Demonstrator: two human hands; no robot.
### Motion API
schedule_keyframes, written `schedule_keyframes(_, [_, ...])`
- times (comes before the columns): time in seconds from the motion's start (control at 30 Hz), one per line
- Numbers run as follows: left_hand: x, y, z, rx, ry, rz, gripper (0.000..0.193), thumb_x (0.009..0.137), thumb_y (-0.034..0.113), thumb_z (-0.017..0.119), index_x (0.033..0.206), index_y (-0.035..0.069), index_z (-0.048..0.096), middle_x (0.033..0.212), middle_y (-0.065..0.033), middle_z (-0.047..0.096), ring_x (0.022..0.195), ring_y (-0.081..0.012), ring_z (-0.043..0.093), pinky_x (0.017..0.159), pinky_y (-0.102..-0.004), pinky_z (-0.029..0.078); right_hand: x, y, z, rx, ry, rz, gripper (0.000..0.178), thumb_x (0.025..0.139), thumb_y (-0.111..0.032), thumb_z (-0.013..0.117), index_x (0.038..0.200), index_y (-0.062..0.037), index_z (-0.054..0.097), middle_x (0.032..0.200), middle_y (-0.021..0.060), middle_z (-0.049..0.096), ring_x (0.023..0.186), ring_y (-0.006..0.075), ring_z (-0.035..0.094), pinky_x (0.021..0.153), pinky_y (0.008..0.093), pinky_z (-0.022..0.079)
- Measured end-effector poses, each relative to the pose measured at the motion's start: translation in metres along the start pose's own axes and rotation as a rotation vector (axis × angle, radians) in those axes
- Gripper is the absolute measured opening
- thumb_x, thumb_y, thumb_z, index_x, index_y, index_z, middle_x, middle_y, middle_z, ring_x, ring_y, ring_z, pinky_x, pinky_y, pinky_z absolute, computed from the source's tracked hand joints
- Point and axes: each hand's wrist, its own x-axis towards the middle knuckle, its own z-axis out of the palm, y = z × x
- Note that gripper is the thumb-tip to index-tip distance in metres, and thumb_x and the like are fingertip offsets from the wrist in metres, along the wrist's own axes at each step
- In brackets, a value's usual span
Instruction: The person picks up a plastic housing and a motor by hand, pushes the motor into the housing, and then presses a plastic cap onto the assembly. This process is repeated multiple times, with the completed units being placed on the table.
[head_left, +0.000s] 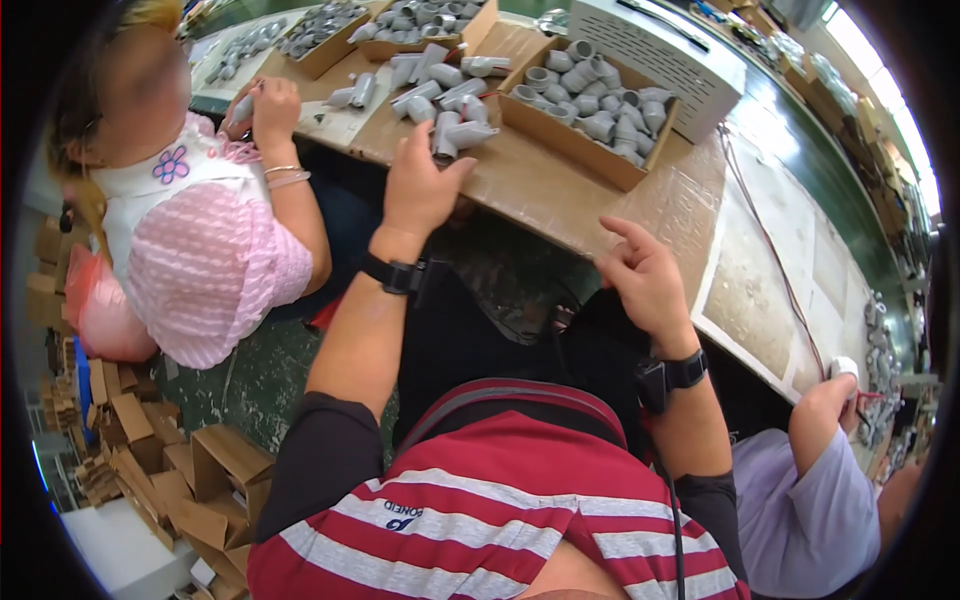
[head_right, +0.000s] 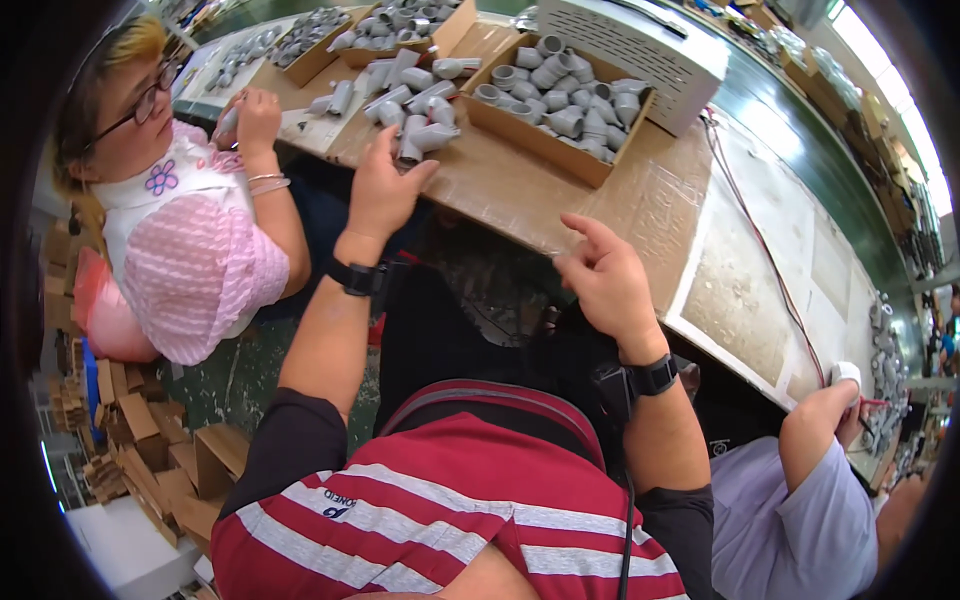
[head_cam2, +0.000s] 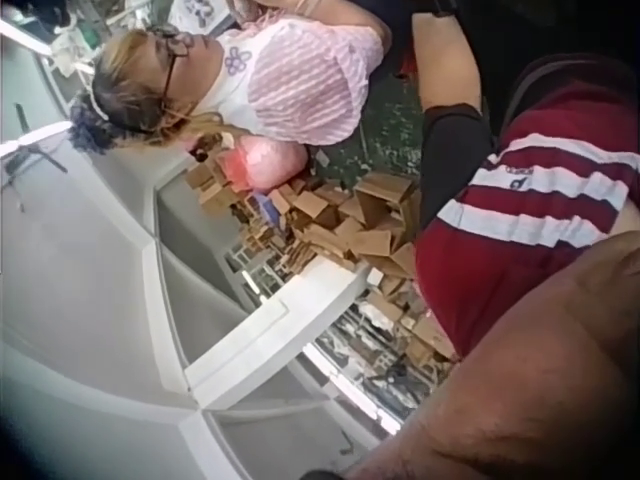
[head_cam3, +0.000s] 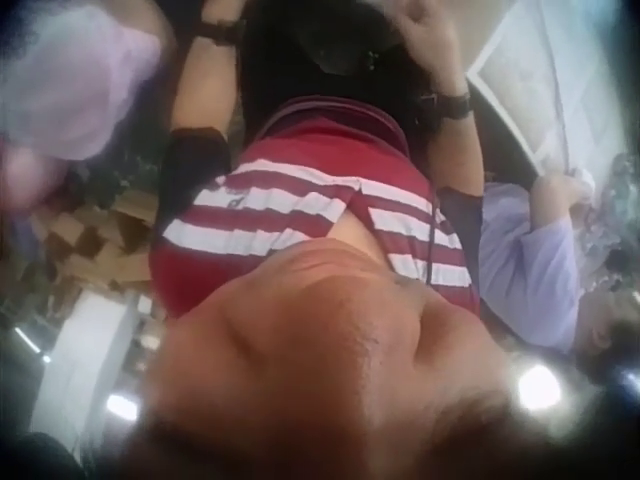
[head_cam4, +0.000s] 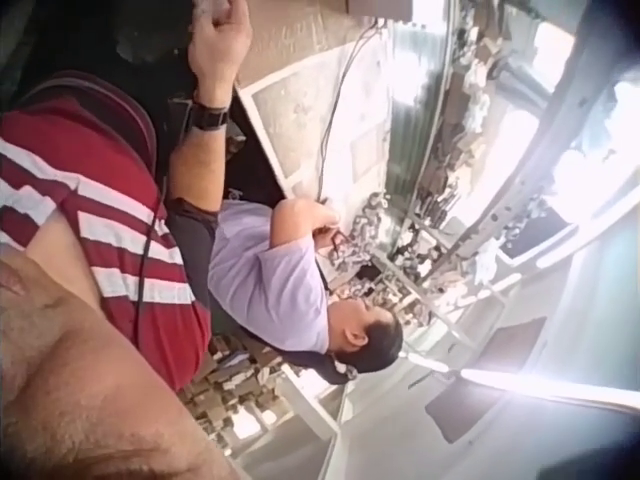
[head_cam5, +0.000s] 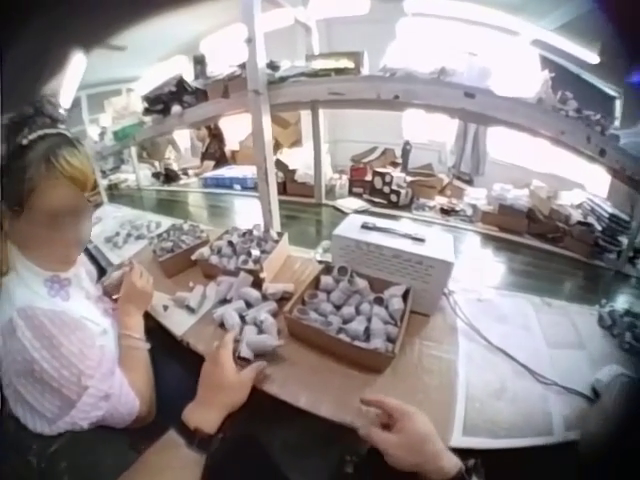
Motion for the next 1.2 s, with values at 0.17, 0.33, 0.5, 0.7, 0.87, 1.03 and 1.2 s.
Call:
schedule_keyframes(0.17, [-0.027,0.016,0.001,-0.019,0.065,-0.074,0.059,0.083,0.023,0.081,0.133,0.002,0.058,0.103,-0.0161,0.063,0.093,-0.0335,0.064,0.082,-0.0416,0.053,0.032,-0.045,0.062,-0.024,-0.347,-0.034,0.080,0.089,-0.001,0.064,0.159,-0.0013,0.028,0.074,0.0034,0.063,0.062,0.0081,0.056,0.055,0.0260,0.045])
schedule_keyframes(0.33, [-0.033,0.018,0.004,-0.067,0.066,-0.142,0.050,0.085,0.021,0.076,0.129,0.005,0.059,0.109,-0.0167,0.061,0.096,-0.0396,0.064,0.079,-0.0467,0.054,0.095,-0.059,0.108,0.528,-0.406,0.083,0.089,0.090,-0.002,0.063,0.164,-0.0050,0.013,0.078,0.0064,0.063,0.061,0.0119,0.056,0.054,0.0275,0.045])
schedule_keyframes(0.5, [-0.030,0.016,0.002,-0.053,0.151,-0.107,0.046,0.085,0.018,0.075,0.126,0.006,0.059,0.106,-0.0155,0.061,0.094,-0.0389,0.064,0.076,-0.0458,0.055,0.112,-0.043,0.109,0.792,-0.229,0.119,0.081,0.093,-0.002,0.062,0.162,-0.0046,0.020,0.081,0.0082,0.064,0.059,0.0126,0.055,0.051,0.0271,0.045])
schedule_keyframes(0.7, [-0.043,0.015,0.007,-0.062,0.218,0.051,0.044,0.085,0.015,0.074,0.124,0.005,0.058,0.104,-0.0157,0.062,0.094,-0.0371,0.064,0.075,-0.0451,0.054,0.063,-0.015,0.081,0.576,-0.109,0.107,0.066,0.094,-0.003,0.062,0.154,0.0000,0.035,0.082,0.0088,0.064,0.061,0.0129,0.057,0.050,0.0281,0.048])
schedule_keyframes(0.87, [-0.056,0.037,0.010,-0.279,0.148,-0.011,0.037,0.084,0.011,0.073,0.118,0.005,0.062,0.095,-0.0152,0.063,0.087,-0.0365,0.065,0.072,-0.0440,0.054,0.052,-0.005,0.064,0.670,-0.096,0.052,0.056,0.095,-0.002,0.062,0.148,0.0039,0.044,0.084,0.0096,0.065,0.062,0.0132,0.057,0.051,0.0276,0.049])
schedule_keyframes(1.03, [-0.055,0.048,0.019,-0.357,0.005,0.302,0.019,0.082,0.006,0.072,0.101,0.005,0.067,0.081,-0.0135,0.062,0.075,-0.0362,0.064,0.066,-0.0423,0.053,0.057,-0.003,0.051,0.827,-0.098,0.027,0.053,0.095,-0.001,0.061,0.145,0.0046,0.046,0.084,0.0104,0.065,0.061,0.0132,0.057,0.052,0.0255,0.049])
schedule_keyframes(1.2, [-0.021,0.068,0.036,-0.350,-0.138,0.441,0.009,0.085,0.006,0.071,0.093,0.004,0.068,0.079,-0.0139,0.064,0.071,-0.0348,0.064,0.063,-0.0422,0.052,0.047,-0.007,0.032,0.693,-0.006,0.026,0.035,0.097,-0.004,0.062,0.131,0.0034,0.060,0.082,0.0073,0.067,0.061,0.0102,0.058,0.054,0.0228,0.047])
